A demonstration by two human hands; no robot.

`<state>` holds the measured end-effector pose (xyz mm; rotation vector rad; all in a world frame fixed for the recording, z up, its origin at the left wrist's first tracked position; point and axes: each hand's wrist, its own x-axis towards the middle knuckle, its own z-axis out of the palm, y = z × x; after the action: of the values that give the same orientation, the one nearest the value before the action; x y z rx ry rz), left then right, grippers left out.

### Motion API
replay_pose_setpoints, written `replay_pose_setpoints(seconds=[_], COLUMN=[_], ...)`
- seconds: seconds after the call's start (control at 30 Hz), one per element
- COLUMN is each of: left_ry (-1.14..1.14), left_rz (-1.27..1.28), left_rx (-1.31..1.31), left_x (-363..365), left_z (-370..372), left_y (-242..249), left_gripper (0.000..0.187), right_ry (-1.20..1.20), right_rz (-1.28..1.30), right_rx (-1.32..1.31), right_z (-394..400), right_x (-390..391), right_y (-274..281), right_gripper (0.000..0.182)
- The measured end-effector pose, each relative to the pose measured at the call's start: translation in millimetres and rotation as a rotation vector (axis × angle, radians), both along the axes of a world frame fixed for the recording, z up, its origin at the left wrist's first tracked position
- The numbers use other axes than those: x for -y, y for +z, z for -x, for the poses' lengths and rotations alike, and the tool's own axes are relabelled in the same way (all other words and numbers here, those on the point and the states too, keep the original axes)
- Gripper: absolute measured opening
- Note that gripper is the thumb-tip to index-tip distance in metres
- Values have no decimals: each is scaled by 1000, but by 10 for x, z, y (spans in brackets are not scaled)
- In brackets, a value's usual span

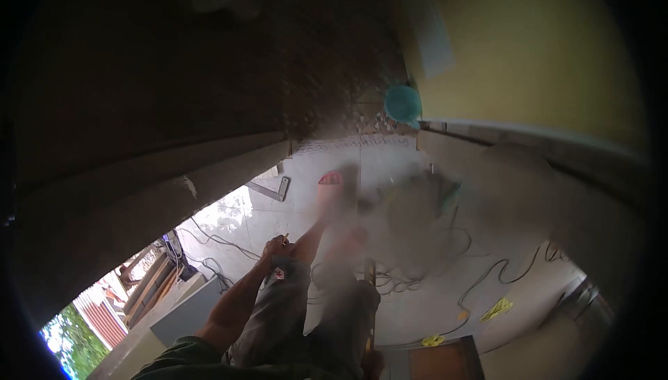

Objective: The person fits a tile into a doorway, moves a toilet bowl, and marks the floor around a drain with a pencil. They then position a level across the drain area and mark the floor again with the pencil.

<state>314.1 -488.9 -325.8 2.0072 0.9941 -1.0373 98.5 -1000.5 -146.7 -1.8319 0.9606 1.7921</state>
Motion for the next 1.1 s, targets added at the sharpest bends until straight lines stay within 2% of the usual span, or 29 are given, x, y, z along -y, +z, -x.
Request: replay_pose_setpoints(seconds=[0.07, 0.1, 0.17, 0.2, 0.23, 0.27, 0.3, 0.33, 0.37, 0.4, 0.47, 0.5, 0.53, 0.57, 0.63, 0.67, 0.7, 0.73, 0.77, 0.8, 0.83, 0.87, 0.9, 0.97, 1.03, 1.1], left_ry=[5, -17, -76, -137, -48, -48, -50, -223, -394, -505, -416, -395, -398, -421, -394, -323, -199, -176, -8, 168, 482, 892, 1092, 1352, 1513, 1671], left_rz=[16, 5, -25, -128, -18, -19, -30, -49, -65, -76, -31, -27, -156, -159, -193, -176, -139, -165, -66, 19, 229, 602, 769, 975, 1019, 1032], left_rx=[73, 78, 84, 272, 85, 94, 120, 212, 298, 378, 447, 460, 675, 692, 771, 853, 810, 830, 788, 751, 638, 355, 340, 306, 316, 296], left_x=[44, 31, -61, -111, -250, -317, -456, -570, -663, -742, -876, -930, -933, -973, -959, -947, -904, -875, -843, -825, -790, -762, -776, -763, -842, -1044], left_z=[-290, -477, -701, -589, -1106, -1416, -1733, -1879, -2144, -2383, -2818, -3042, -3152, -3307, -3389, -3371, -3454, -3560, -3669, -3809, -3944, -4026, -4155, -4488, -4888, -5204], left_y=[61, 23, -236, -499, -216, -59, -9, -198, -153, -82, 167, 300, 383, 505, 501, 448, 584, 728, 874, 1081, 1212, 912, 1007, 1256, 1425, 1656], left_gripper=[46, 40, 28, 49, 51, 46, 41, 34, 27, 36, 22, 19, 7, 10, 11, 12, 17, 15, 13, 13, 16, 22, 22, 23, 23, 23], right_ry=[-537, -245, 398, 390, 387, 374, 468, 564, 664, 460, 56, 72, 89, 106, -38, -109, -71, -115, -159, -234, -311, -246, -76, 20, 22, 283], right_rz=[54, 114, 142, 89, 33, -31, -73, -109, -143, -102, -31, 9, 52, 97, 125, 138, 105, 64, 26, -118, -258, -321, -356, -406, -494, -697], right_rx=[567, 409, 61, 166, 268, 398, 484, 553, 615, 565, 466, 426, 385, 344, 377, 393, 458, 448, 432, 424, 407, 424, 459, 407, 305, 386], right_z=[-36, -644, -2342, -2149, -2062, -1965, -2053, -2134, -2317, -2525, -3373, -3765, -4131, -4438, -4875, -5121, -5656, -6017, -6295, -6560, -6824, -7099, -7378, -7955, -8457, -8671], right_x=[-48, -315, -1189, -974, -848, -722, -753, -753, -803, -858, -1436, -1690, -1928, -2091, -2244, -2346, -2675, -2880, -3021, -3074, -3230, -3426, -3687, -4291, -4758, -4858], right_y=[165, 351, 936, 935, 979, 885, 751, 754, 851, 909, 1184, 1249, 1316, 1336, 1273, 1236, 1387, 1409, 1414, 1363, 1373, 1387, 1435, 1466, 1285, 804], right_gripper=[42, 41, 40, 40, 41, 42, 42, 41, 41, 39, 34, 33, 32, 31, 33, 34, 41, 35, 31, 22, 16, 7, 11, 22, 34, 45])
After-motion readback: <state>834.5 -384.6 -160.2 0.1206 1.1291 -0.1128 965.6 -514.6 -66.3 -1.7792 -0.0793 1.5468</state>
